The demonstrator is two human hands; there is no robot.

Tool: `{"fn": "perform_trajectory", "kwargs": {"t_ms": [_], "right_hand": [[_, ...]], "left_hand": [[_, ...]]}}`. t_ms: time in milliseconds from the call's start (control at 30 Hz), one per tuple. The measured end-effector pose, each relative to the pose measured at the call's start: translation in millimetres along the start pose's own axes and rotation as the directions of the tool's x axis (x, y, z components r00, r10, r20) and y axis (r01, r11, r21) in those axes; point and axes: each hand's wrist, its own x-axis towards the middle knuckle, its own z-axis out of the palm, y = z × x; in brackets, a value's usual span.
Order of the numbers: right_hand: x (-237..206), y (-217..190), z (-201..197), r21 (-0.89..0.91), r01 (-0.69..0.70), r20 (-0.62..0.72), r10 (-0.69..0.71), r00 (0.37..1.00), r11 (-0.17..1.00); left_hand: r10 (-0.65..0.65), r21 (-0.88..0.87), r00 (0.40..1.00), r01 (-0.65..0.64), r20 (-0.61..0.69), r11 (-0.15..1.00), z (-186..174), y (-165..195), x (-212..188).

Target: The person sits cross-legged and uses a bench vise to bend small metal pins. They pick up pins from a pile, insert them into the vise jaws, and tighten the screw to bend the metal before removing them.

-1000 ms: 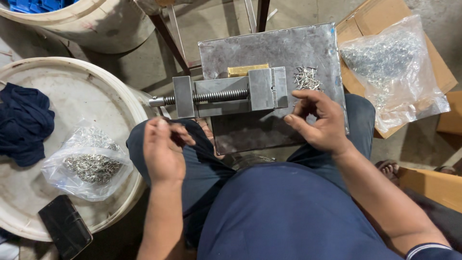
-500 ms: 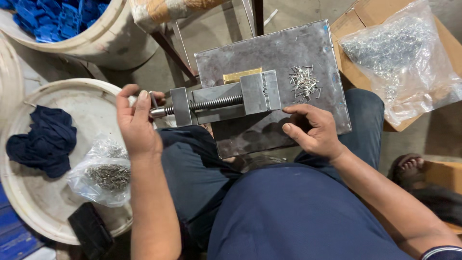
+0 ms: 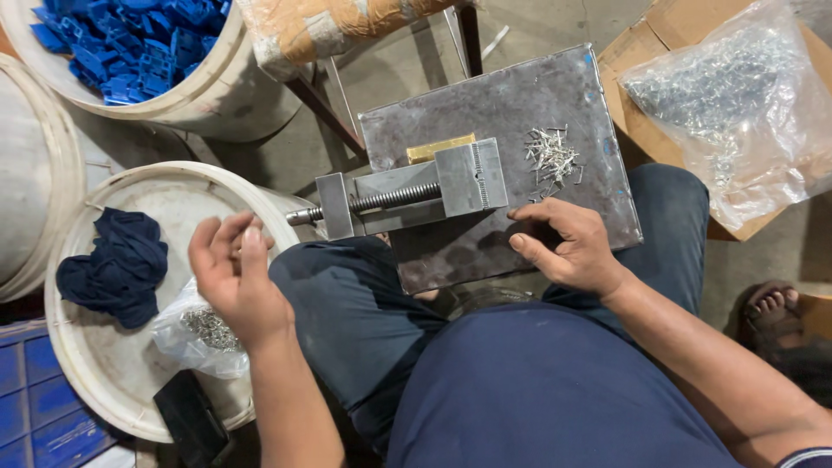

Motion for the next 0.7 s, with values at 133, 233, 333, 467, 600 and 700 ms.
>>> {"fn": "perform_trajectory", "kwargs": {"t_ms": [133, 233, 333, 467, 600, 700], "right_hand": [[0.7, 0.0, 1.5, -0.010, 0.025, -0.010, -0.025, 1.000, 1.000], [1.1, 0.2, 3.0, -0.029, -0.004, 0.001, 0.004, 1.000, 1.000], [1.2, 0.0, 3.8, -0.047, -0.033, 0.015, 0.034, 0.999, 0.998], [2.2, -1.0, 3.6, -0.030, 0.036, 0.013, -0.036, 0.999, 0.999], [2.7, -3.4, 4.2, -0.064, -0.016, 0.030, 0.018, 0.999, 0.998], [3.1, -4.5, 4.0, -0.080, -0.008, 0.026, 0.010, 1.000, 0.997]], "left_hand": [[-0.289, -0.177, 0.953, 0.301, 0.091, 0.937, 7.8, -20.0, 22.5], [-0.310, -0.281, 0.942, 0.335, 0.132, 0.899, 18.4, -39.4, 20.0], [-0.216, -0.053, 0.975, 0.213, -0.050, 0.976, 26.5, -54.1, 5.7], [-0.208, -0.024, 0.976, 0.207, -0.056, 0.978, 28.0, -53.0, -3.6], [-0.439, -0.109, 0.898, 0.434, -0.021, 0.894, 24.0, -38.5, 16.0], [-0.467, -0.172, 0.883, 0.469, 0.053, 0.866, 25.3, -32.9, 31.5]]}}
